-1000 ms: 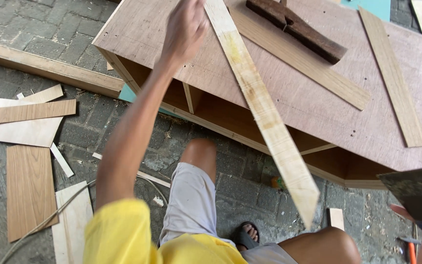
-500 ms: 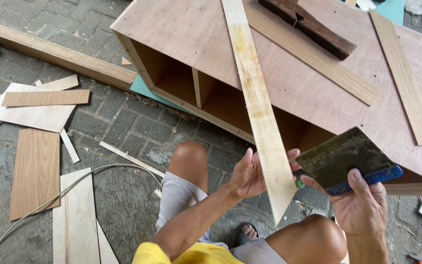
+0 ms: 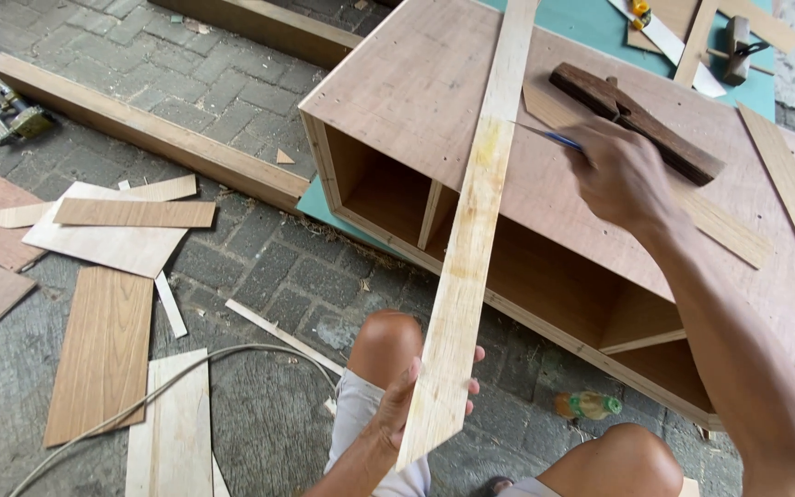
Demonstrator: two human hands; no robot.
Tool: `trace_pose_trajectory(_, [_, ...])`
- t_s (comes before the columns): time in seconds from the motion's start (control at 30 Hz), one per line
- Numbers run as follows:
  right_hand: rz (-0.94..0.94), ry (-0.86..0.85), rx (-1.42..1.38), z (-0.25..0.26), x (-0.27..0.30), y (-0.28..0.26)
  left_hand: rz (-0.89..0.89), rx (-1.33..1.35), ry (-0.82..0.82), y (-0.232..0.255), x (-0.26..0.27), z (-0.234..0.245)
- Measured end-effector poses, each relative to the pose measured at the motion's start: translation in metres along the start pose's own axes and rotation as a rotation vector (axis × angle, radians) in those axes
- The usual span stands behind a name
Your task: Sanding the edges of wood strips and applying wood filler using a scraper in a workshop environment.
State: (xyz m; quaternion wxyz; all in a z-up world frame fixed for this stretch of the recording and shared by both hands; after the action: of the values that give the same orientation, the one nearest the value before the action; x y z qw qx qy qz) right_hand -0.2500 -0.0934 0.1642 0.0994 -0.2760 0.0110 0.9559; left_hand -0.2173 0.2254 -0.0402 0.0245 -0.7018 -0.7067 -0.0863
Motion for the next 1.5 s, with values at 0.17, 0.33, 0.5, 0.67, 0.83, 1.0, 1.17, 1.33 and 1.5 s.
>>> trace_pose_trajectory(0.17, [-0.305, -0.448, 0.152, -0.088, -0.08, 0.044, 0.015, 0.081, -0.036, 0.013, 0.012, 0.009])
trace_pose_trajectory(0.33, [-0.403, -0.613, 0.206, -0.123, -0.094, 0.066, 0.044, 0.143, -0.011, 0.023, 0.024, 0.008])
trace_pose_trajectory(0.5, [-0.436, -0.721, -0.081, -0.11, -0.068, 0.044, 0.046, 0.164, 0.008, 0.029, 0.027, -0.005])
trace_pose_trajectory(0.67, [-0.366, -0.733, -0.035, -0.085, -0.06, 0.027, 0.061, 0.182, 0.036, 0.032, 0.03, -0.013])
trace_pose_trajectory(0.83, [-0.444, -0.492, -0.173, -0.091, -0.064, 0.056, 0.033, 0.173, 0.028, 0.036, 0.031, -0.009])
trace_pose_trajectory(1.0, [-0.1, -0.395, 0.123, -0.106, -0.064, 0.054, 0.054, 0.171, 0.049, 0.026, 0.027, 0.009])
trace_pose_trajectory(1.17, [0.071, -0.274, 0.222, -0.129, -0.052, 0.047, 0.063, 0.171, 0.046, 0.023, 0.026, 0.014])
trace_pose_trajectory(1.33, [0.163, -0.294, -0.025, -0.122, -0.062, 0.033, 0.067, 0.182, 0.05, 0.023, 0.025, 0.016])
trace_pose_trajectory(1.5, [-0.196, -0.418, 0.034, -0.138, -0.079, 0.07, 0.067, 0.179, 0.092, 0.02, 0.024, 0.021])
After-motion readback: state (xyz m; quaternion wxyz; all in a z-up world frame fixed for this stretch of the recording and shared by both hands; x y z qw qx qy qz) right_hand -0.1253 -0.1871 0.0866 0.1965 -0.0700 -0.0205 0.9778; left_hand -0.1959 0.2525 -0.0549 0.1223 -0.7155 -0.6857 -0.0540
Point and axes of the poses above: each hand's wrist, its own x-axis away from the middle knuckle, its own z-axis out of the back of the hand, y = z × x, the point moved 2 cm from there along -x, towards the middle knuckle, and after that the axes turned 6 degrees about y, right-handed, at the moved point
